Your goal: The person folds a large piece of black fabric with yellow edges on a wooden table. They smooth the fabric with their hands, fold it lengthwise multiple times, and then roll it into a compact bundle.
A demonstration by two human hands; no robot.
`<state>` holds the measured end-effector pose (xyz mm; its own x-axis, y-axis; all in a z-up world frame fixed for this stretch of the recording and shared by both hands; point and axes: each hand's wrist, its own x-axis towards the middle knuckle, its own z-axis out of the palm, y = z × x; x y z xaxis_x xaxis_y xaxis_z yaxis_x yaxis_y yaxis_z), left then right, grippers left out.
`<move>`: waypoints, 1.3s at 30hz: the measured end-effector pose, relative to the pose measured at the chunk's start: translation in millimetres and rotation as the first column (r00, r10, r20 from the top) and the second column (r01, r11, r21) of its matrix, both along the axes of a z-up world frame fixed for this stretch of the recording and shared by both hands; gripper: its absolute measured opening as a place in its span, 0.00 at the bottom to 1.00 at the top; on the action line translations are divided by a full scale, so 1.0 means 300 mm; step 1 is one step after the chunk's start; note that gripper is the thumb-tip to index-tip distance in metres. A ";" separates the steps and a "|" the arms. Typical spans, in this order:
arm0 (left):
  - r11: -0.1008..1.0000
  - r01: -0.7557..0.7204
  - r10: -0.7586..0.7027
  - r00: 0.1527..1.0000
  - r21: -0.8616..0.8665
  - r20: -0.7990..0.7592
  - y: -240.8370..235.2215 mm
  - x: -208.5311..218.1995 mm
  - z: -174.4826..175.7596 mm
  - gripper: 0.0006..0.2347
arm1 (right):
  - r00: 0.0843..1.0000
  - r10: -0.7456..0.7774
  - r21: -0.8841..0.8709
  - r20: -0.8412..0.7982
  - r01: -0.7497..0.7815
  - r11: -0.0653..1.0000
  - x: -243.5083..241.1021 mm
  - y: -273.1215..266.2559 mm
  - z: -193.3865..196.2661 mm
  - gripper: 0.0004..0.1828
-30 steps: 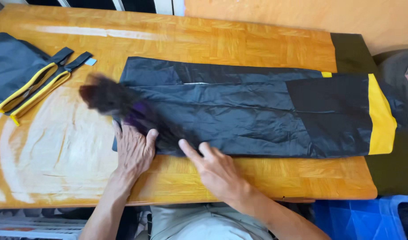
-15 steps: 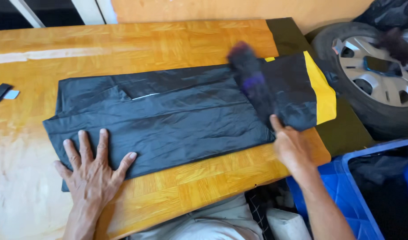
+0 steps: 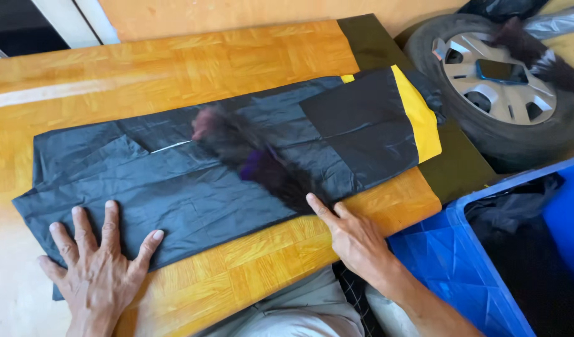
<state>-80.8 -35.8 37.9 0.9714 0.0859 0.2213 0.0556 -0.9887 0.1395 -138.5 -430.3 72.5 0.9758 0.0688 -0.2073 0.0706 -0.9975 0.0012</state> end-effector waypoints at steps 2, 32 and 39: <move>1.000 -0.008 0.008 1.000 -0.016 -0.029 -0.003 0.010 0.005 0.41 | 0.991 -0.130 -0.041 -0.032 0.128 0.991 0.022 -0.090 0.023 0.49; 0.984 -0.115 0.085 0.974 -0.135 -0.209 0.014 0.019 0.017 0.44 | 0.981 -0.068 -0.017 -0.181 0.065 0.998 0.381 0.222 0.113 0.40; 0.979 -0.120 0.148 0.974 -0.164 0.172 0.094 0.144 0.012 0.34 | 0.917 -0.394 0.060 0.068 0.391 0.919 0.325 -0.252 0.003 0.34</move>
<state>-37.6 -7.5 41.4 0.8933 0.2585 0.3676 0.1455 -0.9404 0.3075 -41.0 -506.0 73.5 0.9391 -0.3154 -0.1365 -0.3249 -0.9442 -0.0537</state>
